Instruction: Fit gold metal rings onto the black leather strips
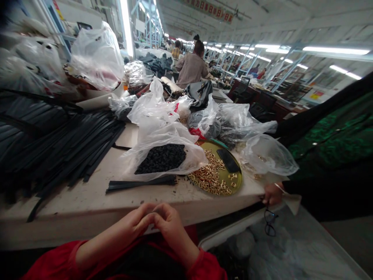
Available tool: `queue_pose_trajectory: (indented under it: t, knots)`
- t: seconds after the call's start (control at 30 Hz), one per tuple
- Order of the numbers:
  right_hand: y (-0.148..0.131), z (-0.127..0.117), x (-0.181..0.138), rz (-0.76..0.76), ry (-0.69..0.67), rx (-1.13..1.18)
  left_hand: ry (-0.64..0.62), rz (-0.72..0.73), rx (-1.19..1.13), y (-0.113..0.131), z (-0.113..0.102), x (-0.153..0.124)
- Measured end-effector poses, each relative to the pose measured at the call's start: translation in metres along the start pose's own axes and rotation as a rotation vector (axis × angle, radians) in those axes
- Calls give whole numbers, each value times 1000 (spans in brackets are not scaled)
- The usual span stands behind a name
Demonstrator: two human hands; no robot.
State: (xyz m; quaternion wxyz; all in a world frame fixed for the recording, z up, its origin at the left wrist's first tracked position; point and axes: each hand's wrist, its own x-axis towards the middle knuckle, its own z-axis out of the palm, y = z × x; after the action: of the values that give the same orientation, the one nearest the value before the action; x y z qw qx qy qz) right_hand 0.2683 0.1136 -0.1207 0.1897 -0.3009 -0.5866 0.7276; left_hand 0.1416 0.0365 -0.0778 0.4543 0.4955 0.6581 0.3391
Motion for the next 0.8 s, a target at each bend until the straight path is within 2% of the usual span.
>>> queue_pose_trajectory:
  t: [0.1, 0.2, 0.3, 0.37, 0.4, 0.47, 0.57, 0.67, 0.8]
  knots:
    - [3, -4, -1, -40, 82, -90, 1, -37, 156, -5, -1, 6]
    - [3, -4, 0, 5, 134, -47, 1, -45, 244, -8, -2, 12]
    - [-2, -16, 7, 25, 87, -67, -48, -92, 206, -9, -4, 16]
    - [-10, -38, 19, -16, 89, -239, -44, -99, 169, -9, -6, 18]
    - [-16, -54, 27, -49, 136, -365, -23, -90, 159, -9, -8, 19]
    - [-28, -90, 46, -110, 379, -813, 20, -67, 143, -9, -10, 21]
    - [-40, -134, 76, -114, 496, -1016, 13, -88, 53, -9, -8, 24]
    - [-40, -152, 96, -77, 495, -1105, -29, -121, -81, -11, -3, 23]
    - [-32, -154, 102, -43, 484, -1125, -37, -91, -73, -11, 1, 18]
